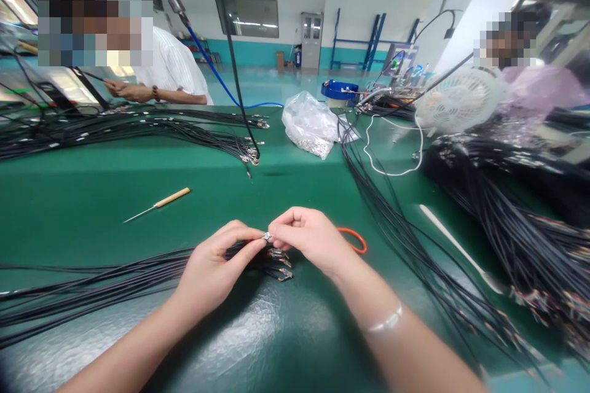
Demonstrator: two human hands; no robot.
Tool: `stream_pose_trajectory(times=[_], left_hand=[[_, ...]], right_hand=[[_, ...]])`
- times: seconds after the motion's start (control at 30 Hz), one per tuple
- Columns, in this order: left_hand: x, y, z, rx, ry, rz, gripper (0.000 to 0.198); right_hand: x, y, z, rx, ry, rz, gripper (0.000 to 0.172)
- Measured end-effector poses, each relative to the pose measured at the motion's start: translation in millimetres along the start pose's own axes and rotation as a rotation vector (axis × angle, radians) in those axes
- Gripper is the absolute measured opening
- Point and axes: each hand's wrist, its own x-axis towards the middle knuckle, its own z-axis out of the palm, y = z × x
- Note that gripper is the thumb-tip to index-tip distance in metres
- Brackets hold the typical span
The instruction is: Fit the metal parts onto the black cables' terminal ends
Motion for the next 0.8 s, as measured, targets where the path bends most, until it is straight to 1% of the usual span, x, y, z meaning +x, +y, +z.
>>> stream_pose_trajectory(times=[0.07, 0.1, 0.2, 0.3, 0.47, 0.57, 0.73, 0.8], left_hand=[[2, -2, -1.5, -0.022, -0.029, -0.03, 0.012], [3, -4, -2.7, -0.025, -0.047, -0.04, 0.014], [6, -12, -8.5, 0.029, -0.122, -0.065, 0.02], [9, -22, -15.4, 0.144, -0.177, -0.064, 0.019], [10, -34, -20.1, 0.268, -0.189, -0.003, 0.018], [8, -37, -18.5, 0.313, -0.234, 0.042, 0.02], [6, -38, -16.3, 0.358, -0.299, 0.069, 0.019], [6, -39, -16.0, 0.364, -0.306, 0.07, 0.019]], right_hand=[[2, 2, -2, -0.055, 0.013, -0.041, 0.016], [3, 3, -4, -0.12, 0.037, -0.072, 0.015], [7, 7, -11, -0.401, 0.109, -0.136, 0.008], [9, 12, -19, -0.591, 0.097, -0.083, 0.004], [13, 18, -23, -0.787, 0.082, -0.026, 0.006], [14, 18, -23, -0.787, 0.058, -0.025, 0.006], [14, 16, -25, -0.665, -0.021, 0.015, 0.008], [14, 18, -26, -0.637, -0.05, -0.001, 0.008]])
